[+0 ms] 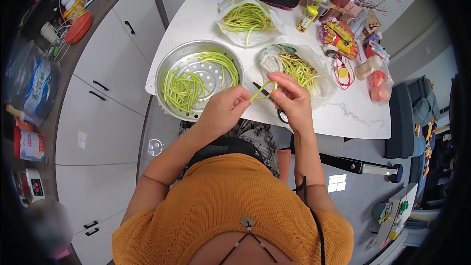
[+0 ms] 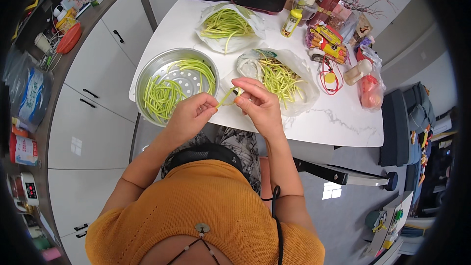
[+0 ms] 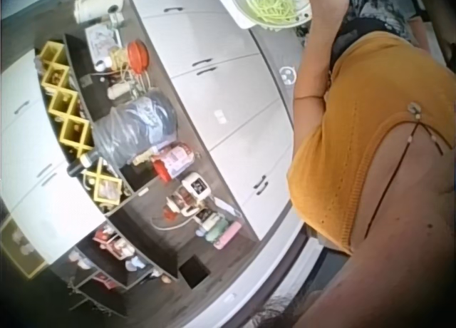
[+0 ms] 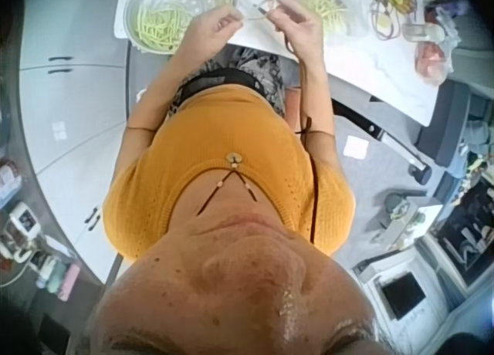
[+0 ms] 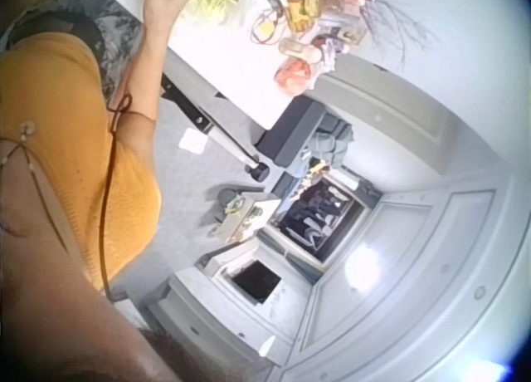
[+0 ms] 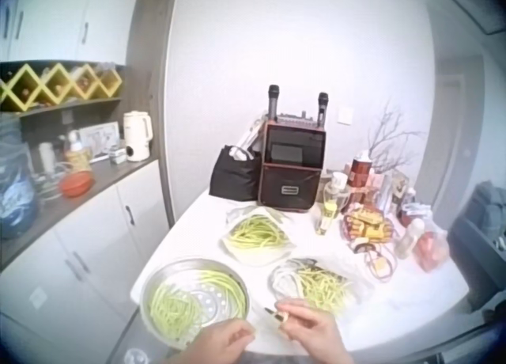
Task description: The person peels long green vegetables by hand, removing thin strips from the stalks and placing the prepared pieces into a metal basin.
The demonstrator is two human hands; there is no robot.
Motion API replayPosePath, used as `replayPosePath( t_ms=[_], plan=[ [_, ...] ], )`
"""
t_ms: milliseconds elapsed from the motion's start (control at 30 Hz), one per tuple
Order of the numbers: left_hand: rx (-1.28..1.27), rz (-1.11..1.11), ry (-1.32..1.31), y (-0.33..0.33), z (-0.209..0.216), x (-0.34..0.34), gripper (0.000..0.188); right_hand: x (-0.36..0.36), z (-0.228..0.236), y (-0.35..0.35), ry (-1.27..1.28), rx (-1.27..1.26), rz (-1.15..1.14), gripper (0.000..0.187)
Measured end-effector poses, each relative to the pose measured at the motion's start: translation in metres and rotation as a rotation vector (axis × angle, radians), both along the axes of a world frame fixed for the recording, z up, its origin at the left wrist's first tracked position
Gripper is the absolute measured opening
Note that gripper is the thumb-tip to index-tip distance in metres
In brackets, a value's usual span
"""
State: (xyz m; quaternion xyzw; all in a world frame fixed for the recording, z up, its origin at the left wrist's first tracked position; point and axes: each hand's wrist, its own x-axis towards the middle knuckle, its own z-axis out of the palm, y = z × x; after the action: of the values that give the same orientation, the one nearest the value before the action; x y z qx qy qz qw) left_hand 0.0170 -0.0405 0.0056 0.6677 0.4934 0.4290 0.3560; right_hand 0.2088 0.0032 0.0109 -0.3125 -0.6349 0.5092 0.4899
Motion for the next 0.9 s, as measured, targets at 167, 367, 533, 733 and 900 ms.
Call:
replayPosePath(
  t_ms=[167,367,533,733,900],
  plan=[
    [-0.058,-0.028,-0.052,0.0,-0.005,0.002,0.01,0.002,-0.005,-0.001,0.026,-0.077,-0.041,0.02],
    [-0.177,-0.068,-0.11,-0.002,-0.006,0.004,0.01,0.0,-0.003,-0.002,-0.006,-0.03,-0.113,0.022],
    [-0.319,-0.195,-0.32,0.003,-0.021,0.007,0.013,-0.003,-0.007,-0.002,0.092,-0.143,-0.205,0.019],
    [-0.404,-0.206,-0.442,0.007,-0.023,0.006,0.012,-0.009,-0.012,0.0,-0.2,0.247,-0.407,0.01],
    [-0.387,-0.092,-0.716,0.016,-0.03,0.003,0.013,-0.012,-0.01,-0.005,-0.363,0.274,-0.344,0.009]
  ],
)
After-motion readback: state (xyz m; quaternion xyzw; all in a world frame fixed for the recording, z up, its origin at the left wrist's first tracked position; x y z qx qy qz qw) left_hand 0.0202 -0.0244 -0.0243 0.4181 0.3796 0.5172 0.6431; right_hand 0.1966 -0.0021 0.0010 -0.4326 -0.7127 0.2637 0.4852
